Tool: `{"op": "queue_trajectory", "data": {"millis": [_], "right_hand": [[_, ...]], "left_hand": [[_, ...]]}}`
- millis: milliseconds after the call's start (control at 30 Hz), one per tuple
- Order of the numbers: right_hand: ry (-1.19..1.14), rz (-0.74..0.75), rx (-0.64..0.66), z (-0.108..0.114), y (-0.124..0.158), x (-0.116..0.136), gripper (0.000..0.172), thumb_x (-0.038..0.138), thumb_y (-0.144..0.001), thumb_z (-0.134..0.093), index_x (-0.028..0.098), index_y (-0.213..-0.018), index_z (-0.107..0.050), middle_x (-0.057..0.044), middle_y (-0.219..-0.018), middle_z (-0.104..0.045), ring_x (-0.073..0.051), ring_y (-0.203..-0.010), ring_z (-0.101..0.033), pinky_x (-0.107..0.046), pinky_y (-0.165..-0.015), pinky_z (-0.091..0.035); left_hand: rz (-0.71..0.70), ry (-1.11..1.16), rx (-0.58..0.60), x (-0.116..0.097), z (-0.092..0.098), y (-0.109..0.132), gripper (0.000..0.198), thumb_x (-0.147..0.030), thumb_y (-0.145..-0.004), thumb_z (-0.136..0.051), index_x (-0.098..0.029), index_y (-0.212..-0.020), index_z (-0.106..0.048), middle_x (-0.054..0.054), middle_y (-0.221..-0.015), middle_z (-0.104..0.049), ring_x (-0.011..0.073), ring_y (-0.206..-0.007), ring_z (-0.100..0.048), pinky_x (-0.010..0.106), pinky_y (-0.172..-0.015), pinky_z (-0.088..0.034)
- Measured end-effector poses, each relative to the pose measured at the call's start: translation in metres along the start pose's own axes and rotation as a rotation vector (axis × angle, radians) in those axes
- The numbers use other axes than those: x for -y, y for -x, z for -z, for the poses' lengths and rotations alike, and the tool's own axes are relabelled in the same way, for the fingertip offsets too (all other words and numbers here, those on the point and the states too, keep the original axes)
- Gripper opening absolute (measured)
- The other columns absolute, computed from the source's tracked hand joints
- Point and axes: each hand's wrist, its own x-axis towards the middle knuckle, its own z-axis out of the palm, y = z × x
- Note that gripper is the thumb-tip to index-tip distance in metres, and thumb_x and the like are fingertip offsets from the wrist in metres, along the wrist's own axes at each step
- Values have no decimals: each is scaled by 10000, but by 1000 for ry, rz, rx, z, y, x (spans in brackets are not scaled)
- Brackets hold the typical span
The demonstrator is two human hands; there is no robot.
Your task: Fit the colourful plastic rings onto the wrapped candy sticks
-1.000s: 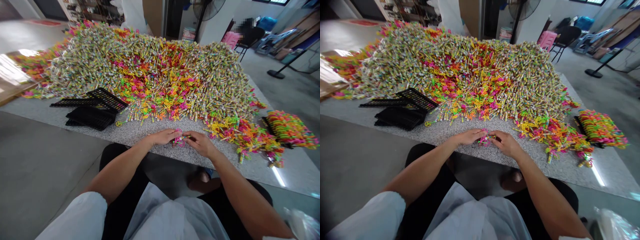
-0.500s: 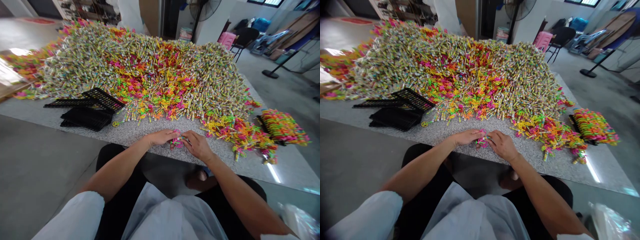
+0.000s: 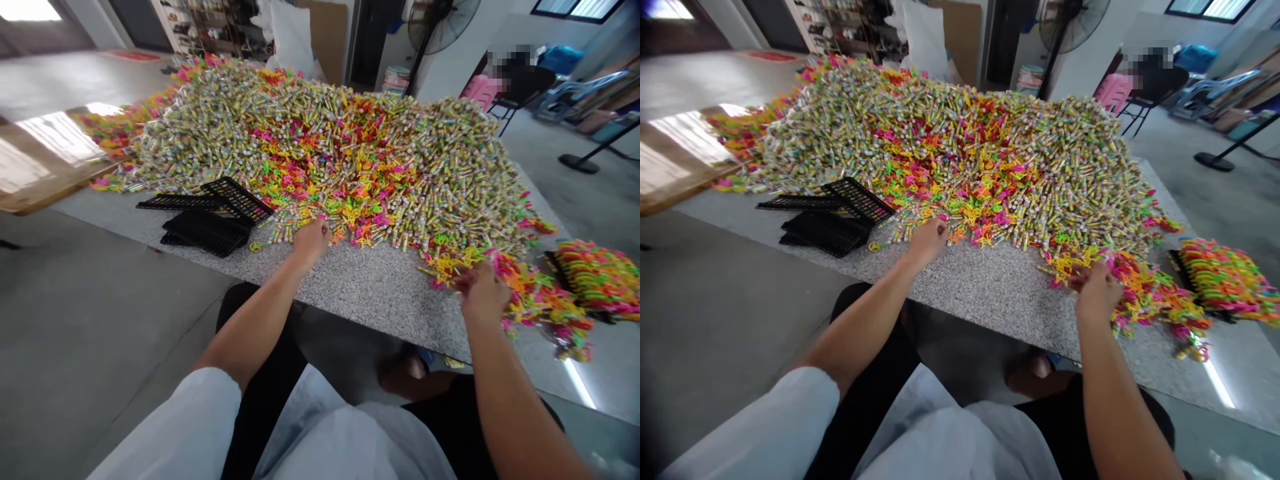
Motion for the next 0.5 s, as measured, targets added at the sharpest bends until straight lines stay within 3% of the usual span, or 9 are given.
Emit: {"op": "queue_trajectory", "data": {"millis": [100,200,267,367,500], "right_hand": [[0,-71,287,-29,9,0,352,497,-890,-554,197,-1047,-650,-111,-949,-769,-160,-492,-624,-286,-457,-501],[352,105,588,-76,27,9,423,394,-925,-547,166,-1273,-626,-104,-1051,-758,-160,-598,-674,-293,-575,-548],[626,341,643,-106,37,18,428,306,-964,-506,170,-1360,-595,-129,-1205,-719,-197,-849,-721,-318,-762,-565],[951,648,668,-140,45,33,445,246,-985,-493,202,-1423,-559,-148,-1429,-583,-253,-1185,-640,-333,-957,-499],[1162,732,694,-156,51,46,427,263,-984,-503,161,-1396,-548,-193,-1454,-517,-283,-1180,-638,-340,-932,-500]], "left_hand": [[-27,-115,40,1,-6,0,306,-369,-957,-588,-198,-1193,-681,147,-1164,-702,277,-1075,-663,376,-920,-485],[-138,-196,98,-9,-20,12,350,-382,-952,-589,-168,-1210,-690,186,-1186,-680,328,-1108,-655,420,-932,-489],[-192,-212,148,-16,-28,20,315,-351,-967,-549,-164,-1160,-715,182,-1140,-685,325,-1075,-665,425,-920,-494],[-238,-179,195,-21,-32,28,293,-308,-975,-508,-184,-1113,-735,155,-1124,-688,298,-1040,-672,409,-904,-503],[-200,-101,234,-17,-24,27,251,-327,-921,-595,-208,-1096,-730,136,-1158,-681,301,-1067,-655,412,-926,-502]]}}
